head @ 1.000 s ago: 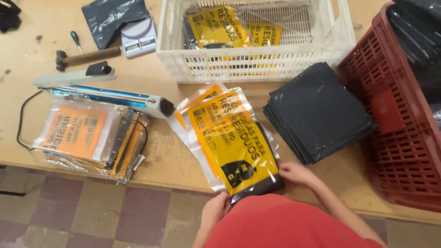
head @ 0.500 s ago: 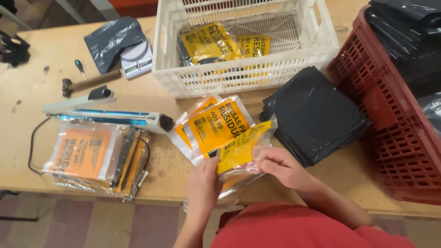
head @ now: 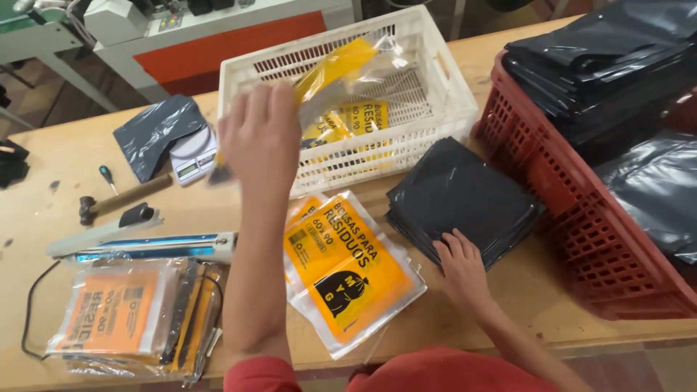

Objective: Packaging stacks of black plastic bags into labeled yellow outer bags at a workbench.

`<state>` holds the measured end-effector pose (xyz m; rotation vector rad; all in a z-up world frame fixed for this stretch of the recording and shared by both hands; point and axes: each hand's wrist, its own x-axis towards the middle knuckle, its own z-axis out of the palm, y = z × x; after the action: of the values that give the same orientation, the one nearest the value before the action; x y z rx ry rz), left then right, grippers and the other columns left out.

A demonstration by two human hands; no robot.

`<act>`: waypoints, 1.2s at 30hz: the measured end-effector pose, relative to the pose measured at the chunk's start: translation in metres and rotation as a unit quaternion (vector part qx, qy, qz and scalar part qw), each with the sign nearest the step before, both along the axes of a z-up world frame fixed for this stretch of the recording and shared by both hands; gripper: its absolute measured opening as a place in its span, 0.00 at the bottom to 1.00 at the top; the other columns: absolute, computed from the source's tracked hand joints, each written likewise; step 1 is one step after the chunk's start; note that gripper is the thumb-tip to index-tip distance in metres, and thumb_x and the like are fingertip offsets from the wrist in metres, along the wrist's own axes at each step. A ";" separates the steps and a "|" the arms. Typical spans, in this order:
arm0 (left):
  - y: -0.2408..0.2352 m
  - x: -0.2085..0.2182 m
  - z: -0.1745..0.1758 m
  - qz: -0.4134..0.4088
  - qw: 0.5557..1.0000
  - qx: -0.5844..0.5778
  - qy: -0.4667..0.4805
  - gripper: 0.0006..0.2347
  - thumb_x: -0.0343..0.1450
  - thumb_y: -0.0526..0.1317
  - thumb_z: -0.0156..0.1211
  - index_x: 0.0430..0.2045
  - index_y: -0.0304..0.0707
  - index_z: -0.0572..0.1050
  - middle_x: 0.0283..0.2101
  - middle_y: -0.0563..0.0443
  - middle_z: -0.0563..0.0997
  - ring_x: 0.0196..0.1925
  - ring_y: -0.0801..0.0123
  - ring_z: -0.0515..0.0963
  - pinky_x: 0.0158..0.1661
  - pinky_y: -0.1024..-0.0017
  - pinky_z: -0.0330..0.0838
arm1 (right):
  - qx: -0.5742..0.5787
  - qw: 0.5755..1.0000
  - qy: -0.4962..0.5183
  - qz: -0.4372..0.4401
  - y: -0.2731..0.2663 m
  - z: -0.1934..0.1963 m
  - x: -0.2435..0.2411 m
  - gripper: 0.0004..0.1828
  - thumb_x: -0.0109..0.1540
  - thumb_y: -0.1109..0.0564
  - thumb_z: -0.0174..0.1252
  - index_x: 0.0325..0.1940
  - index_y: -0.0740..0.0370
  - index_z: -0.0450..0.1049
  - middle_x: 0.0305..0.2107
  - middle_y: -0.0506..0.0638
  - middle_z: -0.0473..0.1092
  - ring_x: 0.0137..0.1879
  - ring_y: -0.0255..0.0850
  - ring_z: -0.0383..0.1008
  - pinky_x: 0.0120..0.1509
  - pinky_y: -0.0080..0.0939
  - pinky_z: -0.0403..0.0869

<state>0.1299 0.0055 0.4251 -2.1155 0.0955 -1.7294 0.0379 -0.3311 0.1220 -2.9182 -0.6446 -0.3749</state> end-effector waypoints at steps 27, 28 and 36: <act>0.001 -0.144 -0.375 -0.141 0.331 -0.739 0.570 0.17 0.68 0.47 0.67 0.48 0.43 0.80 0.47 0.43 0.83 0.53 0.53 0.80 0.55 0.60 0.71 | 0.236 0.843 0.225 0.428 0.049 -0.029 -0.068 0.14 0.65 0.45 0.55 0.45 0.56 0.75 0.41 0.55 0.75 0.59 0.55 0.72 0.70 0.60 0.62; -0.008 -0.148 -0.359 -0.140 0.329 -0.741 0.568 0.17 0.68 0.47 0.67 0.48 0.43 0.80 0.47 0.43 0.83 0.53 0.53 0.80 0.55 0.60 0.71 | 0.235 0.842 0.228 0.430 0.047 -0.034 -0.059 0.14 0.65 0.45 0.55 0.45 0.56 0.75 0.41 0.55 0.75 0.59 0.55 0.72 0.70 0.60 0.62; -0.055 -0.182 -0.268 -0.283 0.573 -0.601 0.481 0.11 0.64 0.37 0.71 0.37 0.56 0.83 0.34 0.59 0.85 0.44 0.69 0.84 0.49 0.73 0.74 | 0.308 0.891 0.315 0.106 0.028 -0.028 0.018 0.34 0.56 0.47 0.67 0.66 0.41 0.64 0.44 0.57 0.76 0.54 0.58 0.75 0.57 0.61 0.73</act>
<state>-0.0518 -0.0497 0.1575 -4.2423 -0.2069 -0.3435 0.0558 -0.3035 0.0942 -2.1357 -0.5832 0.3349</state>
